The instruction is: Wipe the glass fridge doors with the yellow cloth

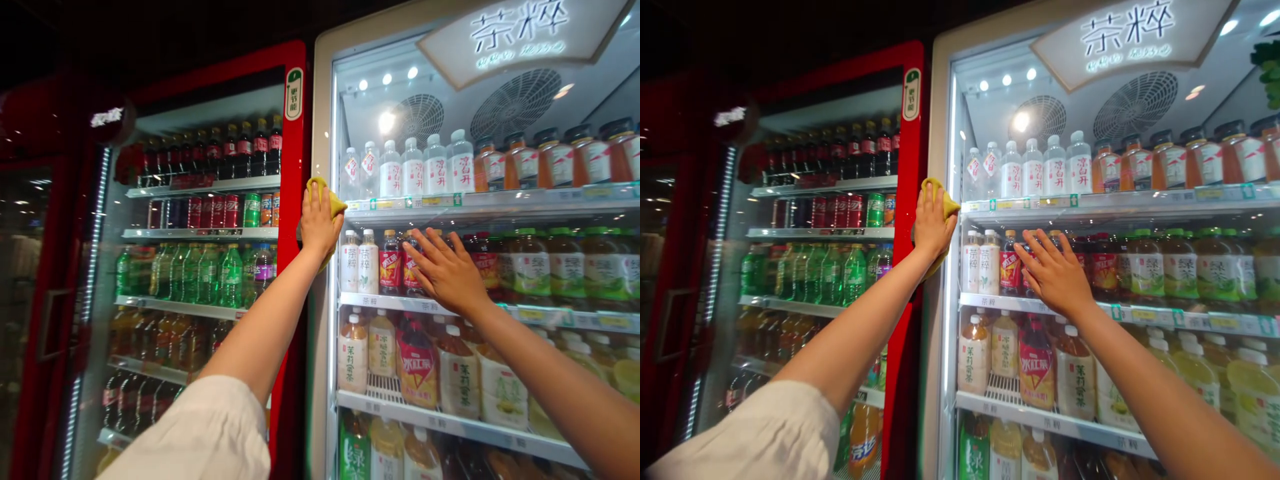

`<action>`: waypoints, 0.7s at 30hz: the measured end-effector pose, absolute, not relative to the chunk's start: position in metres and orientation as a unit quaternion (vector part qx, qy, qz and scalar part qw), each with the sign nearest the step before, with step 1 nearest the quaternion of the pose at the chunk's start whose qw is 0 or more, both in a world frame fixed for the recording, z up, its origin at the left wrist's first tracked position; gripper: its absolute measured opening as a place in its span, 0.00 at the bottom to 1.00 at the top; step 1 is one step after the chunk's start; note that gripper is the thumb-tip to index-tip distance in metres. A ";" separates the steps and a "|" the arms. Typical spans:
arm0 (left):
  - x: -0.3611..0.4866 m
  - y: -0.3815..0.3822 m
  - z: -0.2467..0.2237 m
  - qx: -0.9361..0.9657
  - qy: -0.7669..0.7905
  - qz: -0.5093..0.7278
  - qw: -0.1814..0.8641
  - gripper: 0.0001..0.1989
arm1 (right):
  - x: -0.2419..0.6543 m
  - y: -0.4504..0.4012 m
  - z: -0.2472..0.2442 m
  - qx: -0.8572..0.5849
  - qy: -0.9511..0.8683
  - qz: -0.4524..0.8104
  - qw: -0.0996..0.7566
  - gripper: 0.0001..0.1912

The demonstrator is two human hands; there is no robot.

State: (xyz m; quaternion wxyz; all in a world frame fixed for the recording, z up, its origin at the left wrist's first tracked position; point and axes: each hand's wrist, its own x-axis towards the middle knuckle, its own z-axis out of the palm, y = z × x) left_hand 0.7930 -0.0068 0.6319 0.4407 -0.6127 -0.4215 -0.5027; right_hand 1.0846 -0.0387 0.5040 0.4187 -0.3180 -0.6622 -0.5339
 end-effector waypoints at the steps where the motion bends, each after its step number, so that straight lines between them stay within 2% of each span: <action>1: 0.792 -0.007 0.622 -0.618 -0.413 -0.503 0.441 0.36 | 1.085 -0.039 0.504 -0.319 -0.663 -0.532 0.418 0.34; 11: 0.784 -0.023 0.499 -0.662 -0.444 -0.421 0.433 0.40 | 1.091 -0.041 0.504 -0.332 -0.670 -0.516 0.418 0.27; 21: 0.762 -0.031 0.370 -0.709 -0.451 -0.370 0.396 0.44 | 1.094 -0.042 0.505 -0.336 -0.685 -0.492 0.419 0.27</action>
